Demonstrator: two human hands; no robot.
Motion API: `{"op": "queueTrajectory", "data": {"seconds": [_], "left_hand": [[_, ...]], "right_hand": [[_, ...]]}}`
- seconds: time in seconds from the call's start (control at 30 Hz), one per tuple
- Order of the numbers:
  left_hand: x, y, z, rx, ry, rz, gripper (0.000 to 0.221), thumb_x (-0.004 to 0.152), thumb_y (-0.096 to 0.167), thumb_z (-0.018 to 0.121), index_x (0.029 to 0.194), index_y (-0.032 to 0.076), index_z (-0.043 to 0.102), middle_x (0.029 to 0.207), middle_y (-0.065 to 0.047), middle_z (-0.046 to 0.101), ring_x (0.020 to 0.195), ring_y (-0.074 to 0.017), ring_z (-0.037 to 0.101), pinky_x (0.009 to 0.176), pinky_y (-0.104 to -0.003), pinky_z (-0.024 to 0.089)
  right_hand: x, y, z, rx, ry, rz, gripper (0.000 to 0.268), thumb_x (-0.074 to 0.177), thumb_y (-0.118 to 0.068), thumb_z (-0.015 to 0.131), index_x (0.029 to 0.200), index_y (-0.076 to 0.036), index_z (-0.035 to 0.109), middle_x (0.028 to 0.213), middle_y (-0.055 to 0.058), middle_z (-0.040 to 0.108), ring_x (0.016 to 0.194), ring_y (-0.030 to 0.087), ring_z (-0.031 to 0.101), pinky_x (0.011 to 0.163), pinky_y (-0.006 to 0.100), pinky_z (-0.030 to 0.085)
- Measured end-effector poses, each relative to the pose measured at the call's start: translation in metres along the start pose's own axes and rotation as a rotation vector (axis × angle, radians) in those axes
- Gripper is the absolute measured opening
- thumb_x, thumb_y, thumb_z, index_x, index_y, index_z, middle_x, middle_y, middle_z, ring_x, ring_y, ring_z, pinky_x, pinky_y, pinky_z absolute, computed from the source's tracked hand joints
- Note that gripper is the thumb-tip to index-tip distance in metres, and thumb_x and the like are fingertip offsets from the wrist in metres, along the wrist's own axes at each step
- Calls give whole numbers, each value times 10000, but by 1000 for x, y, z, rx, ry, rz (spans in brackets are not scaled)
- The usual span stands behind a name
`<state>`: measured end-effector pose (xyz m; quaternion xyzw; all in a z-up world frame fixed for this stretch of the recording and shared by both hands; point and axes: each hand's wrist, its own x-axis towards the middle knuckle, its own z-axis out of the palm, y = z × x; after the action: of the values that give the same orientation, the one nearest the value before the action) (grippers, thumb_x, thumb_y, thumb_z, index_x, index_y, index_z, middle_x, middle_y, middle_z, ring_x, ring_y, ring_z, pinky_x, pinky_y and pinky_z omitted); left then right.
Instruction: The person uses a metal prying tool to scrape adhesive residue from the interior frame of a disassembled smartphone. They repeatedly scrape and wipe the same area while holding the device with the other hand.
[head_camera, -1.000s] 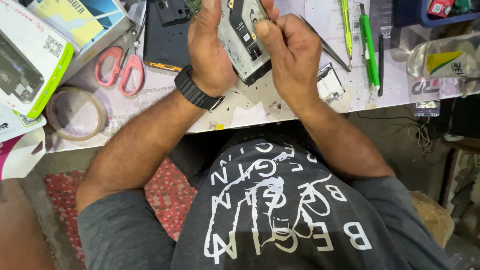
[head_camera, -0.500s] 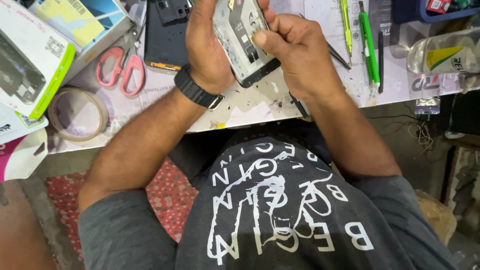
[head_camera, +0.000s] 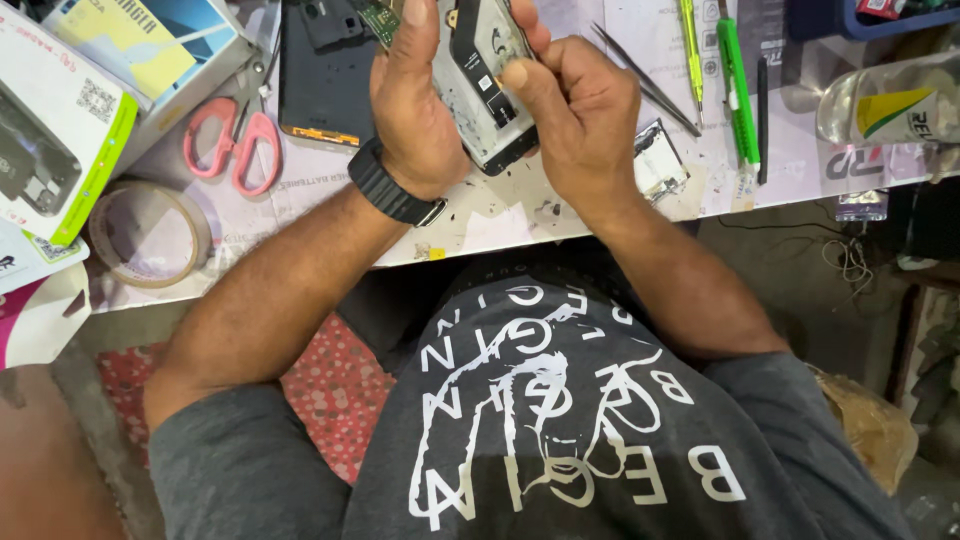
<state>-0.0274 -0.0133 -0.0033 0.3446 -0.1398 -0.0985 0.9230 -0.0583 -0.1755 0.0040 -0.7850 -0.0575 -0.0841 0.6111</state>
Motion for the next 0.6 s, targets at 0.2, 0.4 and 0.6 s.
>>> {"op": "queueTrajectory", "data": {"seconds": [0.2,0.4,0.6], "left_hand": [[-3,-7,4,273,5,219,455,1231,383,427,1221,-31,613,1126,-127,674,1031,-196,655,972,-326,533],[-3,1,0,36,-12,61,519,1197,430,406,1185,-29,649,1090,-137,714,984,-210,711,911,-340,573],[9,-5,-6,-276,63,-142,600,1085,515,420,1226,-25,639,1120,-171,715,1021,-260,726,928,-394,596]], "right_hand": [[19,-8,-1,-72,1,17,507,1063,-378,773,770,-23,560,687,-74,479,623,33,385,534,242,294],[20,-10,-6,187,-136,159,349,1059,-262,748,834,-24,629,704,-69,505,627,31,382,538,240,291],[10,-16,-18,535,-271,312,123,1019,-82,671,1061,32,650,960,14,690,837,49,604,805,210,514]]}}
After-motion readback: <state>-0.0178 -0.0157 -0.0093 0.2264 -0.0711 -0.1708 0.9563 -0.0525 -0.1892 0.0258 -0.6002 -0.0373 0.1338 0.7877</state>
